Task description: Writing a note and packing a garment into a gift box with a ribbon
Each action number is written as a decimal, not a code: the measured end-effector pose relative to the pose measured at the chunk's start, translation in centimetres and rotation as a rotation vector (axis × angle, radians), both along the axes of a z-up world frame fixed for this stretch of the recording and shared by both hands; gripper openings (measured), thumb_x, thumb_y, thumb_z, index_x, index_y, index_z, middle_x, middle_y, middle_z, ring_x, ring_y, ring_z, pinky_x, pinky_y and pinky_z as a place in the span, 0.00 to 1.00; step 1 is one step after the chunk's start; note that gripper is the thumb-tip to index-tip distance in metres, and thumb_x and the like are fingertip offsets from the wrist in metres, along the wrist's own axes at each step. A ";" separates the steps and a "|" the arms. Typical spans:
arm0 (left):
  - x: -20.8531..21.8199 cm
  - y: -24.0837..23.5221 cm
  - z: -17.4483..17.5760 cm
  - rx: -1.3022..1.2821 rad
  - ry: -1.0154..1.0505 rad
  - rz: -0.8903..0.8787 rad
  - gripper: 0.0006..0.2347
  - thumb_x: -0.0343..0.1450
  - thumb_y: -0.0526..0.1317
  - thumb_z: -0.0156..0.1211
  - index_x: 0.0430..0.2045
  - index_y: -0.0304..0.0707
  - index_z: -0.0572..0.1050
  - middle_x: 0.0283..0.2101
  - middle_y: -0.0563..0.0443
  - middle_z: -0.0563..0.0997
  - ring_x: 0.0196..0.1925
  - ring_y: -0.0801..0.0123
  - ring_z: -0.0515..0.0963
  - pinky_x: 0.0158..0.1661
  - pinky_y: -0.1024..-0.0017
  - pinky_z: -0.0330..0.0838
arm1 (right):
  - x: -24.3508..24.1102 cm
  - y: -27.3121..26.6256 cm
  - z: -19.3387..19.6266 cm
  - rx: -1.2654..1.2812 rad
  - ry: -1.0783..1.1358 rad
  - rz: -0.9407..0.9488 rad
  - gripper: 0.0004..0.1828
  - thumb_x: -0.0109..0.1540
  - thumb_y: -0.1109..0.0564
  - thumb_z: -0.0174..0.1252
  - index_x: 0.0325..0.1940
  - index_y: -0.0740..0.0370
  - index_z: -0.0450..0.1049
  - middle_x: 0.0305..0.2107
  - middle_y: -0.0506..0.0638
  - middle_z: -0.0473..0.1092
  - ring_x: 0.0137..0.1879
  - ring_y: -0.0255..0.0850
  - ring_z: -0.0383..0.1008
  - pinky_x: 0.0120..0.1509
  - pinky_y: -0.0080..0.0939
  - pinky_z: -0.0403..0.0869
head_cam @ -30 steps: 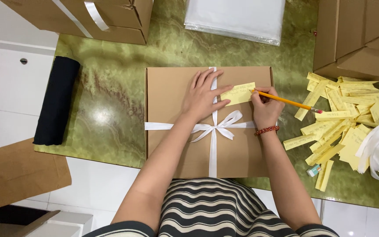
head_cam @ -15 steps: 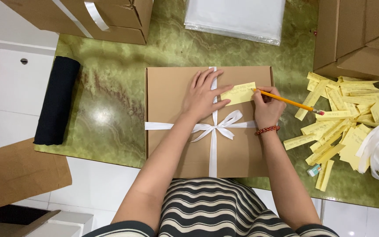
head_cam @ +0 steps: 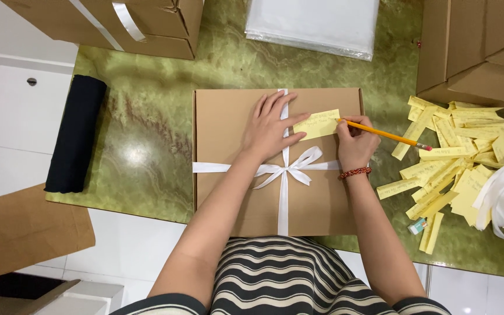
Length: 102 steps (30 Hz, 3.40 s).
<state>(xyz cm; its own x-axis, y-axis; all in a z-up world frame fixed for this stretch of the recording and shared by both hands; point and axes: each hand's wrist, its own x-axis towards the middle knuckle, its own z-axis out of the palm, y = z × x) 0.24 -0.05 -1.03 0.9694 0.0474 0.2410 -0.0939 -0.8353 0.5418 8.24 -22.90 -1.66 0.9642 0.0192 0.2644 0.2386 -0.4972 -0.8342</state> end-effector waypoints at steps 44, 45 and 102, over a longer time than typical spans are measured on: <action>-0.2 0.3 0.7 0.034 0.050 -0.033 0.19 0.71 0.60 0.66 0.58 0.75 0.78 0.74 0.57 0.63 0.81 0.57 0.55 0.78 0.45 0.43 | 0.0 0.2 2.3 0.267 0.172 -0.020 0.01 0.69 0.64 0.63 0.45 0.62 0.79 0.30 0.55 0.77 0.32 0.35 0.75 0.30 0.31 0.73; -0.1 0.4 0.6 0.037 0.049 -0.031 0.20 0.71 0.60 0.66 0.59 0.73 0.78 0.74 0.57 0.63 0.81 0.57 0.54 0.78 0.45 0.43 | -0.1 0.1 3.5 0.436 0.310 -0.005 0.03 0.73 0.60 0.58 0.47 0.61 0.76 0.29 0.50 0.76 0.29 0.29 0.71 0.27 0.22 0.70; 0.3 1.3 0.1 -0.577 -0.078 0.139 0.20 0.74 0.51 0.65 0.63 0.60 0.75 0.75 0.45 0.61 0.78 0.43 0.60 0.77 0.46 0.53 | 2.0 0.4 3.2 -0.114 0.449 0.216 0.13 0.58 0.57 0.68 0.47 0.51 0.84 0.35 0.44 0.80 0.40 0.30 0.75 0.48 0.34 0.73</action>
